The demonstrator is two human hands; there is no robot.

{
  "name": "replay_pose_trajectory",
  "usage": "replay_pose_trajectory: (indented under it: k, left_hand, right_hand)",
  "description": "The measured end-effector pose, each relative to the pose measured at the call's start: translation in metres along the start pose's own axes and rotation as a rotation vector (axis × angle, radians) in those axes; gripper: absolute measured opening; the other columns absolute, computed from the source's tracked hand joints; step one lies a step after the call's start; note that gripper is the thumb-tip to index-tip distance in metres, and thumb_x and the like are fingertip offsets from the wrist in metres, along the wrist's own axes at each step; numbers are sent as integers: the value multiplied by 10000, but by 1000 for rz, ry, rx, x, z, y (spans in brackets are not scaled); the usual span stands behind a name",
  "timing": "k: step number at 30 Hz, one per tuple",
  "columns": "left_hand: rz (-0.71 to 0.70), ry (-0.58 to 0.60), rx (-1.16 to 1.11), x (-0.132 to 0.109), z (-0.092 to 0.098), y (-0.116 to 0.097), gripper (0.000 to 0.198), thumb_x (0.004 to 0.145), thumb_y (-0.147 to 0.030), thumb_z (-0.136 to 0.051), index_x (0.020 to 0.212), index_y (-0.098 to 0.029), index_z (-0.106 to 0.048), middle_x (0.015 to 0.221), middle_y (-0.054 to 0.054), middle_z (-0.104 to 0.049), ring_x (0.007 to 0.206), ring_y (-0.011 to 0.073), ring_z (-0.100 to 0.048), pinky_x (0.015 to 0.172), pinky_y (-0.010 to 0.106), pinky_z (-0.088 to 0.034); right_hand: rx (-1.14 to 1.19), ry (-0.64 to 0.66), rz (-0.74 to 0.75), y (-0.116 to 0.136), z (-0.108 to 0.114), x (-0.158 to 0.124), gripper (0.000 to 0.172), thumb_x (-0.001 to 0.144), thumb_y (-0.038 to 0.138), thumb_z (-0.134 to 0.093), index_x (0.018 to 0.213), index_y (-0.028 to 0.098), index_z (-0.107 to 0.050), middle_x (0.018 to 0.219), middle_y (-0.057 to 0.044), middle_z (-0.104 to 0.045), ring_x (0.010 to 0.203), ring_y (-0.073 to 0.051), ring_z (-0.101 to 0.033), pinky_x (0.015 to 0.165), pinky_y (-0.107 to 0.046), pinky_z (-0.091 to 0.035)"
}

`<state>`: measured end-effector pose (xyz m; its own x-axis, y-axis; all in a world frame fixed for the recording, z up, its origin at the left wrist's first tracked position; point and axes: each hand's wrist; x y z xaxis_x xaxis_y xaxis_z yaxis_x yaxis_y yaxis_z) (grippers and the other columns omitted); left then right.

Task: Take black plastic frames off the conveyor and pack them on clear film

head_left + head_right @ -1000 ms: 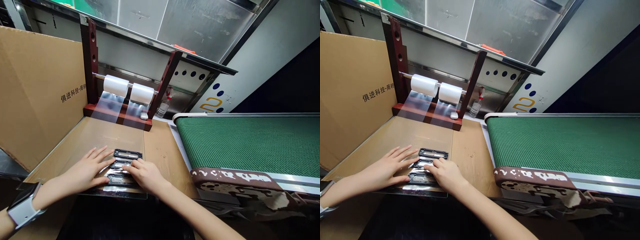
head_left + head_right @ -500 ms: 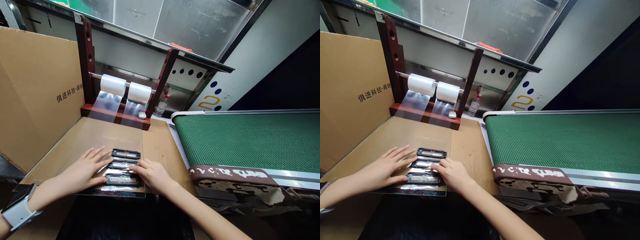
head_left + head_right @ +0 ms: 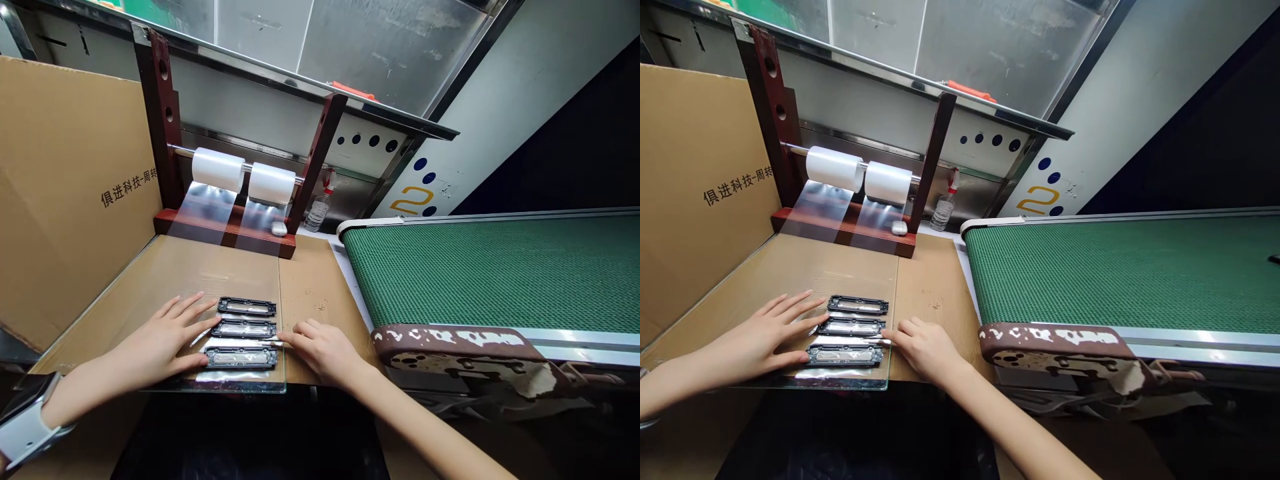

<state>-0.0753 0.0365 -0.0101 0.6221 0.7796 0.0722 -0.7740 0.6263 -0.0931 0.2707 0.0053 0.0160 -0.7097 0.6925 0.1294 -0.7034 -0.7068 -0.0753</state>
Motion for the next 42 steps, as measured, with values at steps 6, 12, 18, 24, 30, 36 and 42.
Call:
replay_pose_trajectory:
  k: [6,12,18,24,30,36,42]
  left_hand:
    - [-6,17,14,1,1,0,572,883,-636,-514,1395,-382,-494,1564,16,-357,1446,371,-296,1118,638,-333]
    - [-8,32,29,7,16,-4,550,876,-637,-520,1359,-377,-541,1550,12,-394,1441,369,-311,1122,630,-329]
    - [27,42,68,31,38,-8,501,876,-487,-593,1329,-272,-594,1542,94,-411,1445,402,-287,1142,670,-227]
    - [25,41,96,43,30,-2,486,871,-454,-628,1318,-265,-603,1553,115,-385,1458,400,-252,1154,664,-183]
    - [15,33,95,42,22,2,498,874,-510,-607,1327,-304,-587,1560,96,-370,1464,385,-244,1150,677,-170]
    - [14,55,101,43,25,0,521,881,-538,-588,1332,-280,-584,1553,122,-373,1456,403,-254,1136,692,-192]
    - [12,58,103,43,24,1,515,888,-534,-575,1334,-277,-583,1561,111,-360,1465,395,-236,1135,697,-185]
  right_hand:
    - [-12,-7,-30,-8,1,-15,277,1022,191,-471,1244,235,-629,888,-49,-650,755,-162,-572,611,-236,-438]
    - [-16,-50,-66,-15,8,-34,274,1016,188,-468,1224,244,-639,867,-39,-645,752,-160,-582,615,-233,-439]
    - [-16,-126,-131,-11,-20,-1,346,1017,208,-495,1352,278,-547,968,-37,-633,854,-175,-566,689,-254,-427]
    - [-20,-99,-56,12,-31,76,334,998,200,-552,1310,313,-580,932,-7,-643,821,-167,-564,617,-238,-394]
    - [-32,-31,-21,20,-19,97,276,1018,209,-519,1257,303,-621,909,-16,-635,837,-170,-575,596,-235,-403]
    - [-30,24,-15,19,-10,94,307,1022,200,-487,1279,311,-615,919,-26,-641,844,-178,-584,596,-240,-425]
    - [-41,50,-29,13,-5,86,317,1002,184,-515,1274,308,-621,932,-21,-654,856,-176,-589,586,-225,-408]
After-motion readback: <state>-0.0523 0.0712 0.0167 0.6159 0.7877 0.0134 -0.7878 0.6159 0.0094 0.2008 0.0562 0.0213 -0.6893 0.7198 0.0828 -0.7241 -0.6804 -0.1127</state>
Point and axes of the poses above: each hand's wrist, its own x-axis towards the middle knuckle, its own z-axis out of the back of the hand, y = z × x
